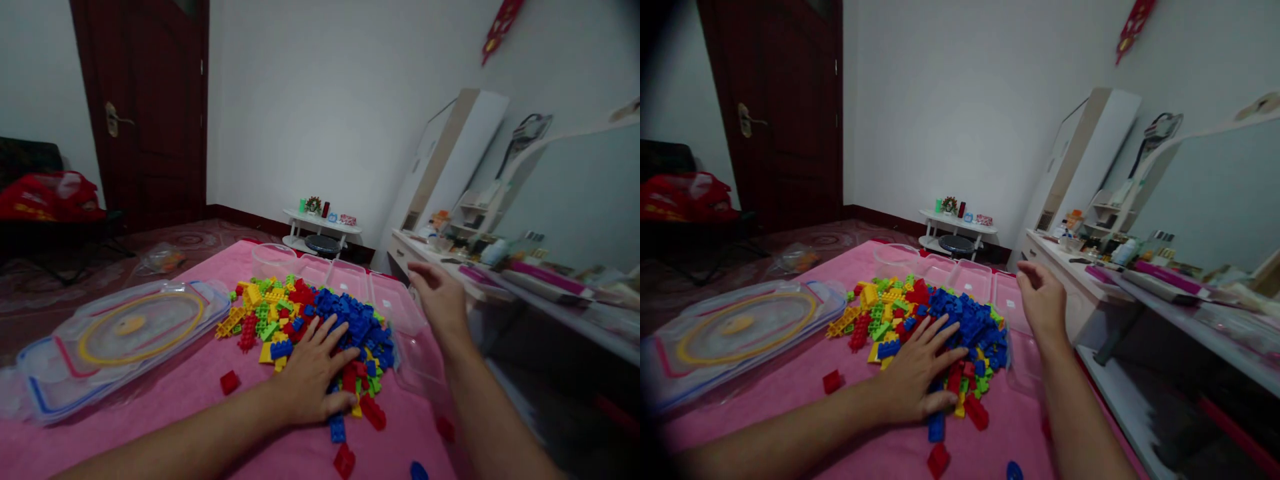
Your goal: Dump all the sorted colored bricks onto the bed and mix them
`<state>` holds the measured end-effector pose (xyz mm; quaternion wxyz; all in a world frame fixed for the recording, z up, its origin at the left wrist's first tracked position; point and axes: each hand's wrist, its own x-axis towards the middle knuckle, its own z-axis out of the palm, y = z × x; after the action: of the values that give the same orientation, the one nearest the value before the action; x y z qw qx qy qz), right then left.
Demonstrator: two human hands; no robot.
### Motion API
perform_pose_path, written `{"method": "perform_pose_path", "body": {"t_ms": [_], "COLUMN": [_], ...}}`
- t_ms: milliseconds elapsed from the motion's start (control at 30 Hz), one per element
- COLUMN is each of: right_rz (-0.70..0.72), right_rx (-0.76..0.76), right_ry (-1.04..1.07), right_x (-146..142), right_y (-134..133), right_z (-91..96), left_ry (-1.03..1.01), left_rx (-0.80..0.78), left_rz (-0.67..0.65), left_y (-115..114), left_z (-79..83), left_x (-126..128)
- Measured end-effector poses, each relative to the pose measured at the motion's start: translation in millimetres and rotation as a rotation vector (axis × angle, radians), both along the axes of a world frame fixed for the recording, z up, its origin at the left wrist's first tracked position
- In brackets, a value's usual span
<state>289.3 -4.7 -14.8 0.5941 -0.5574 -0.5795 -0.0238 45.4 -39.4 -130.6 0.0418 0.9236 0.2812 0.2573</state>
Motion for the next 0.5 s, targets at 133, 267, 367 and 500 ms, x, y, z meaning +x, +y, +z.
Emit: {"method": "perform_pose_path", "body": {"t_ms": [133, 267, 367, 500], "right_rz": [-0.102, -0.132, -0.17, -0.299], "right_rx": [-0.399, -0.717, -0.768, -0.762], "right_ry": [-0.37, -0.516, -0.524, -0.497], "right_x": [59.8, 94.8, 100.2, 104.9], "right_y": [22.2, 26.5, 28.0, 38.3], "right_z": [-32.1, -58.4, -69.3, -75.7], "left_ry": [-0.008, -0.035, -0.053, -0.047], "left_rx": [0.03, 0.049, 0.057, 0.073], "left_rz": [0.001, 0.017, 0.021, 0.024], "left_y": [0.8, 0.2, 0.9, 1.3], "left_z": [-6.6, -9.2, -10.3, -12.6], "left_x": [0.0, 1.6, 2.5, 3.8]}}
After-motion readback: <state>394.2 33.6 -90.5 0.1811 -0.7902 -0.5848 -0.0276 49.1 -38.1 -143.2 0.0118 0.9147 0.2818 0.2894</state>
